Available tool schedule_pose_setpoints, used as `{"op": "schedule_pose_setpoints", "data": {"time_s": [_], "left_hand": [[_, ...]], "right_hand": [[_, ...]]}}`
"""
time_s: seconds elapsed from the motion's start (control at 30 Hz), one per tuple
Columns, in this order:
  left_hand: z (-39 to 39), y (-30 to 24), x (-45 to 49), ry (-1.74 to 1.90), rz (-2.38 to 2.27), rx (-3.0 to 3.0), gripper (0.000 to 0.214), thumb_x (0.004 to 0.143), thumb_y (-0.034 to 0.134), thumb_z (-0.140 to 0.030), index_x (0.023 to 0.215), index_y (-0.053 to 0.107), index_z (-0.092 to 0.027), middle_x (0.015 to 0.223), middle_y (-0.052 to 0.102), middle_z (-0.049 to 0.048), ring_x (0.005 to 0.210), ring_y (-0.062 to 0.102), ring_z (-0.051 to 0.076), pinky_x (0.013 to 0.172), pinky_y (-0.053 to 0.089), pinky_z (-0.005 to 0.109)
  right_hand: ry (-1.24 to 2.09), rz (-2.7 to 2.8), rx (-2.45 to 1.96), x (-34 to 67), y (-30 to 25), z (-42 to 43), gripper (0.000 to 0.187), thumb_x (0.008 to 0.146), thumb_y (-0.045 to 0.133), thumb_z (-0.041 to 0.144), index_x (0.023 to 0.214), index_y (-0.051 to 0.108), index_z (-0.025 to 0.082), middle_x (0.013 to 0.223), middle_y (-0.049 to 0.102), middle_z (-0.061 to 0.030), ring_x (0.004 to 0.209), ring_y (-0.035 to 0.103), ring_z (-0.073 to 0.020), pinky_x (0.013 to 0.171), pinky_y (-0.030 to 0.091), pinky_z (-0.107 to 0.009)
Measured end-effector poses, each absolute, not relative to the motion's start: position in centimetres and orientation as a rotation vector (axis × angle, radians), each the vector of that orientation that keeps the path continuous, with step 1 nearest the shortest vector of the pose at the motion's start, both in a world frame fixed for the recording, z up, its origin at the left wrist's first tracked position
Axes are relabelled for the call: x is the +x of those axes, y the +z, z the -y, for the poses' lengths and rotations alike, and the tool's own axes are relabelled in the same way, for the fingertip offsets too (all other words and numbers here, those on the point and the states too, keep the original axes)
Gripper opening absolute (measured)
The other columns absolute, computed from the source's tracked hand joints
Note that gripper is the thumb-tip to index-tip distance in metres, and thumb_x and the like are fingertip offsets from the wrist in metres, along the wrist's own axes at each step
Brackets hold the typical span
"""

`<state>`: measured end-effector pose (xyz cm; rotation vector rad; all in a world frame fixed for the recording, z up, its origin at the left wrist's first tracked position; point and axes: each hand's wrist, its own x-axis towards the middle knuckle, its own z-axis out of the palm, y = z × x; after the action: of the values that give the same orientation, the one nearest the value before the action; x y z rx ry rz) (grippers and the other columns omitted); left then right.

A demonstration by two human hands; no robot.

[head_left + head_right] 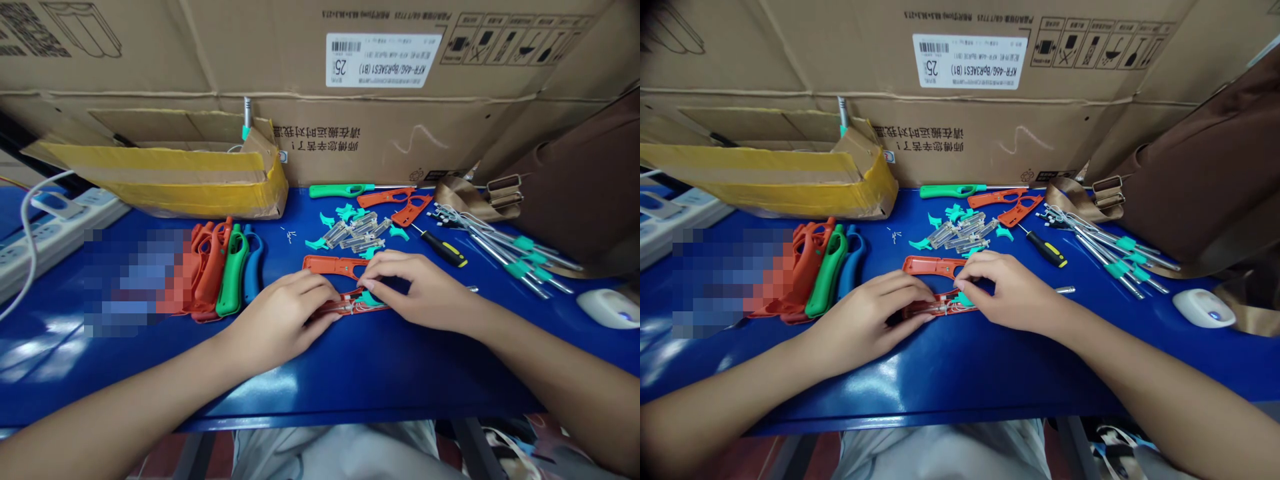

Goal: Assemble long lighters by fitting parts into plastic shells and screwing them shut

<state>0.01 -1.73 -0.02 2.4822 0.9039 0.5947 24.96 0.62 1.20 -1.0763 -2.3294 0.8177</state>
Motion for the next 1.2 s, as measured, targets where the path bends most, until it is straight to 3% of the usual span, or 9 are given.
{"op": "schedule_pose_setpoints", "data": {"time_s": [0.2,0.47,0.63,1.2], "left_hand": [[1.7,0.3,-0.2,0.568,-0.925,2.510,0.016,0.099,0.059,-0.021,0.113,0.065,-0.018,0.107,0.071,0.0048,0.100,0.062,0.021,0.092,0.052,0.037],[1.7,0.4,-0.3,0.459,-0.896,2.589,0.032,0.102,0.049,-0.016,0.129,0.062,-0.023,0.121,0.063,0.0076,0.110,0.058,0.023,0.096,0.050,0.039],[1.7,0.4,-0.3,0.370,-0.861,2.670,0.044,0.102,0.045,-0.013,0.140,0.057,-0.032,0.130,0.059,0.0074,0.116,0.055,0.026,0.097,0.051,0.044],[1.7,0.5,-0.3,0.305,-0.863,2.711,0.053,0.095,0.050,-0.008,0.143,0.056,-0.031,0.134,0.058,0.0080,0.118,0.052,0.028,0.099,0.050,0.047]], "right_hand": [[0.825,2.385,-1.068,26.1,2.4,-1.2,0.009,0.089,0.065,0.019,0.080,0.067,0.020,0.085,0.067,-0.0018,0.080,0.063,-0.0158,0.075,0.050,-0.030],[0.787,2.580,-0.976,26.3,2.1,-1.1,0.008,0.090,0.064,0.015,0.086,0.066,0.021,0.087,0.067,0.0006,0.080,0.060,-0.0143,0.072,0.045,-0.028],[0.708,2.639,-0.956,26.4,2.1,-0.9,0.008,0.096,0.060,0.020,0.091,0.067,0.023,0.090,0.070,0.0001,0.082,0.062,-0.0164,0.086,0.044,-0.034],[0.633,2.754,-0.944,26.6,2.7,-0.9,0.012,0.098,0.057,0.022,0.093,0.068,0.023,0.093,0.072,-0.0017,0.089,0.063,-0.0195,0.083,0.041,-0.036]]}}
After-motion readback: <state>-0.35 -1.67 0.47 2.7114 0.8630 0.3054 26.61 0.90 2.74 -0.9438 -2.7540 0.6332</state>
